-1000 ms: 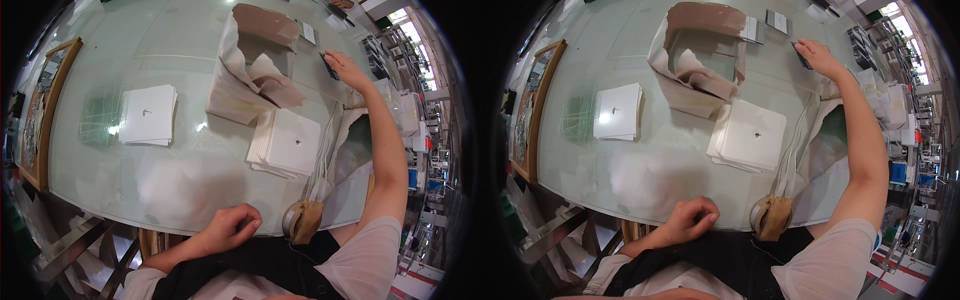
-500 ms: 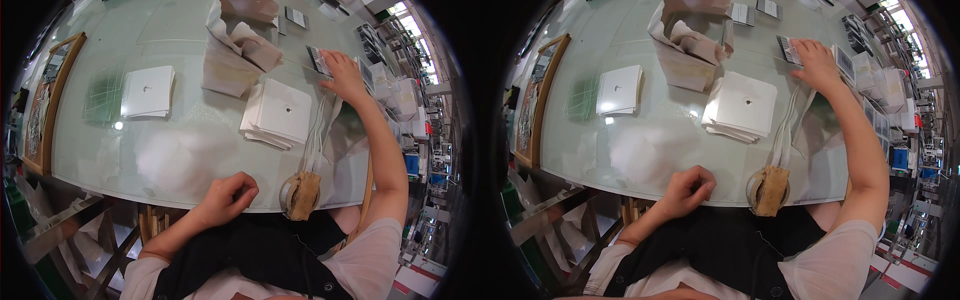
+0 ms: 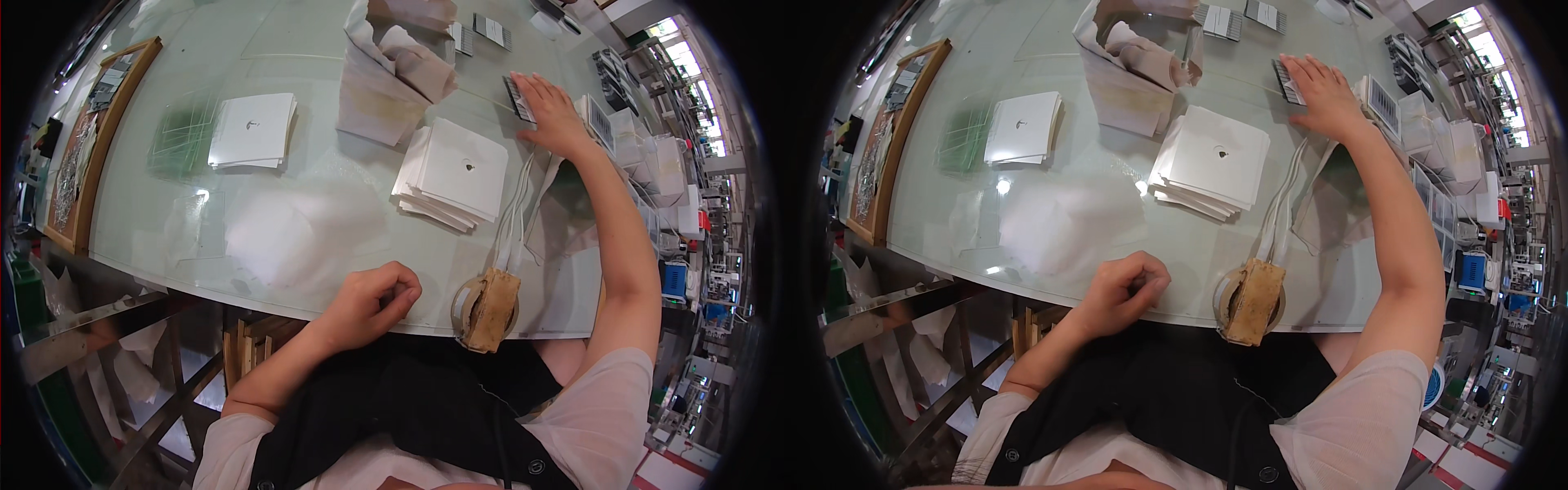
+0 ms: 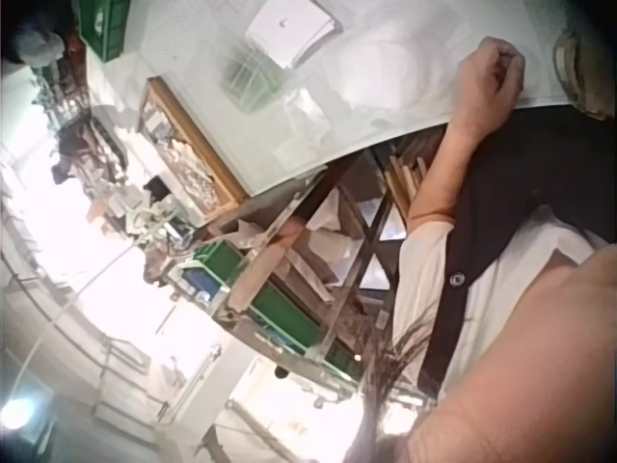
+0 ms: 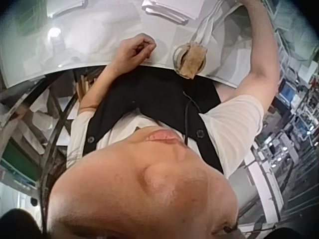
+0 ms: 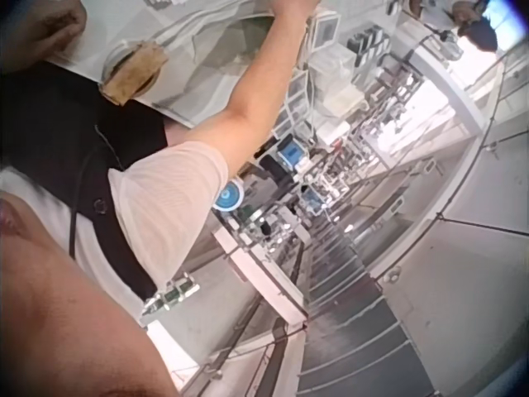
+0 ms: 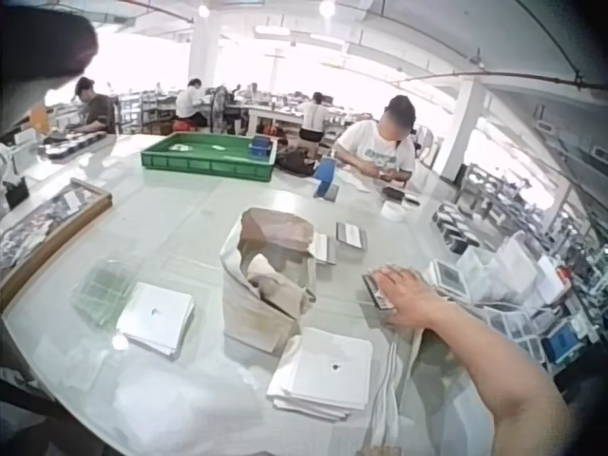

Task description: Manually assembling and inspecting small solar panels at a factory workbench.

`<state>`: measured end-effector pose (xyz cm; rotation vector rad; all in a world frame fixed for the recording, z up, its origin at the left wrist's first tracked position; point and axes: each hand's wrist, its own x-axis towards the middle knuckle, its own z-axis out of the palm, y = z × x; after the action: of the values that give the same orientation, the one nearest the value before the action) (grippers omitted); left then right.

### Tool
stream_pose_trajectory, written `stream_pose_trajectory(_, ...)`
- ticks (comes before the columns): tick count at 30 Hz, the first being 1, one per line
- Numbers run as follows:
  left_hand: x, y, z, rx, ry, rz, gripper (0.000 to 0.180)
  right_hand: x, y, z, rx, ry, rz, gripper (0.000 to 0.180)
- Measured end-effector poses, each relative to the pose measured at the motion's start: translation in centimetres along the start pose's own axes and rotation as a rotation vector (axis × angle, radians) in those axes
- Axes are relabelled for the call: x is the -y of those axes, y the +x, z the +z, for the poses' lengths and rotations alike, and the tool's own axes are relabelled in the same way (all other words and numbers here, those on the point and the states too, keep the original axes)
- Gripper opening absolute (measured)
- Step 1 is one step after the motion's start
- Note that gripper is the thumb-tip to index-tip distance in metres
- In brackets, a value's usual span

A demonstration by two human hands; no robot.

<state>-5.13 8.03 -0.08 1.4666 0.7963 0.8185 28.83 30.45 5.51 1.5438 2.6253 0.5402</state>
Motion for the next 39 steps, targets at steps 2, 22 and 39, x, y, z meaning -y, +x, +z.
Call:
stream_pose_trajectory(2,0.5,-0.2,0.2,-0.05,-0.011,0.014,0.006,0.0,0.3,0.2,0.034,0.032,-0.018,0.087)
stream_pose_trajectory(22,0.6,-0.1,0.8,-0.014,0.005,-0.02,0.003,7.8,-7.4,-7.3,-0.076,0.03,0.048,0.069)
stream_pose_trajectory(39,-0.3,0.1,2.0,-0.103,0.065,-0.103,0.005,6.5,-30.0,-6.4,0.206,0.107,0.44,0.066)
